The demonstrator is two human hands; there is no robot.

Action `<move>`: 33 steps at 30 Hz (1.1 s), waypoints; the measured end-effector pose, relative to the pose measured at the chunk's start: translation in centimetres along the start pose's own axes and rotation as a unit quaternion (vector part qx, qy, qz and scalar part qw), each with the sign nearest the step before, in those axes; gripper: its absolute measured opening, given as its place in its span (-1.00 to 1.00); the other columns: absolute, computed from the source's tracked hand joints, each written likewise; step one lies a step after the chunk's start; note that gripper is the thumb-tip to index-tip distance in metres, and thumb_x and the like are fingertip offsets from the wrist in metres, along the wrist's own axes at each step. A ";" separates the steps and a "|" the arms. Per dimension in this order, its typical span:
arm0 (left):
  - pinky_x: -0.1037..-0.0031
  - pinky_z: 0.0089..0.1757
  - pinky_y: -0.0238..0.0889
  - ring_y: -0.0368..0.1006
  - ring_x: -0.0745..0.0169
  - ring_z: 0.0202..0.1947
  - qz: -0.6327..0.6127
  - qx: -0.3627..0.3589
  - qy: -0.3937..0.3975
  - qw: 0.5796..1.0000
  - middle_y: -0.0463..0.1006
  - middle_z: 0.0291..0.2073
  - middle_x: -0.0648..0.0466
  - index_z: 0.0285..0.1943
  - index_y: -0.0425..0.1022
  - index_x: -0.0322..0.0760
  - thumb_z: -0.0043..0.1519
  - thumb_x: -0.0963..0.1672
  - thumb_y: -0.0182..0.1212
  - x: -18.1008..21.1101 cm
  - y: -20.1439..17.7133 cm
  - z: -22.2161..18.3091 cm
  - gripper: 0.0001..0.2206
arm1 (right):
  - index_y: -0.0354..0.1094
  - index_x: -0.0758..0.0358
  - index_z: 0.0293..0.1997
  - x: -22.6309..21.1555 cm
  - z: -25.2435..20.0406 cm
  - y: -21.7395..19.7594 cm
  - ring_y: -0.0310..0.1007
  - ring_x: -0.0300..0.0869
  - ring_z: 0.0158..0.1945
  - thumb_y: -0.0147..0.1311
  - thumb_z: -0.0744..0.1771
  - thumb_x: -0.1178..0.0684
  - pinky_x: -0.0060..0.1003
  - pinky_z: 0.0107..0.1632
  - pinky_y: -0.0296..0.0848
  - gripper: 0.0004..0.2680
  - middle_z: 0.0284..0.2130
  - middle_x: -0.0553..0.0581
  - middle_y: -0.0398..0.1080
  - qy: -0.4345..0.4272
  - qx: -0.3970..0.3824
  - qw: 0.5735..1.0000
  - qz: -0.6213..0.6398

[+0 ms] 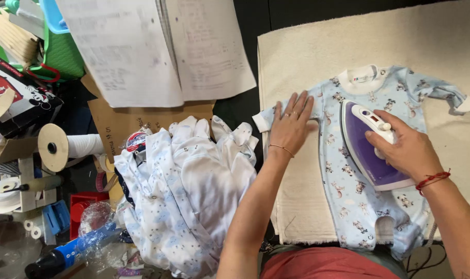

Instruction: Ironing and folding baby onesies on an ironing board

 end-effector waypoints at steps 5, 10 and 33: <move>-0.16 0.09 -0.53 -0.70 -0.21 0.22 0.166 -0.109 -0.144 0.969 -0.60 0.24 -0.12 0.31 -0.48 0.16 -0.08 0.35 -0.53 -1.3 -0.4 -0.3 -0.20 | 0.11 -0.19 0.18 0.0 -0.1 0.0 0.42 -0.01 -0.52 -0.11 0.23 -0.14 -0.24 -0.48 0.25 -0.62 -0.48 0.21 0.36 0.007 -0.009 1.000 -0.011; -0.10 0.07 -0.52 -0.53 0.05 0.25 0.104 -0.077 -0.254 0.959 -0.38 0.26 -0.05 0.29 -0.28 -0.20 -0.03 0.28 -0.43 -4.4 -2.0 -3.0 -0.19 | 0.00 0.05 0.23 -1.1 -1.8 0.2 0.11 -0.15 -0.63 -0.07 0.26 0.13 -0.34 -0.59 0.12 -0.61 -0.56 0.29 0.24 0.056 -0.042 0.958 0.280; 0.49 -0.25 0.34 0.42 0.17 -0.31 -0.195 0.327 -0.173 0.908 0.47 -0.33 0.03 -0.27 0.37 -0.31 0.05 -0.37 -0.16 -2.3 -15.9 -18.2 -0.75 | -0.17 0.03 0.24 -14.5 0.8 6.7 0.29 -0.28 -0.57 -0.29 0.32 0.03 -0.41 -0.60 0.33 -0.66 -0.50 0.00 0.26 -0.019 0.047 0.924 0.379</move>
Point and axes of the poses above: each hand's wrist, its own z-axis towards the middle knuckle, its own y-axis out of the palm, x = y × z, the point moved 7 cm from there along z, towards the middle knuckle
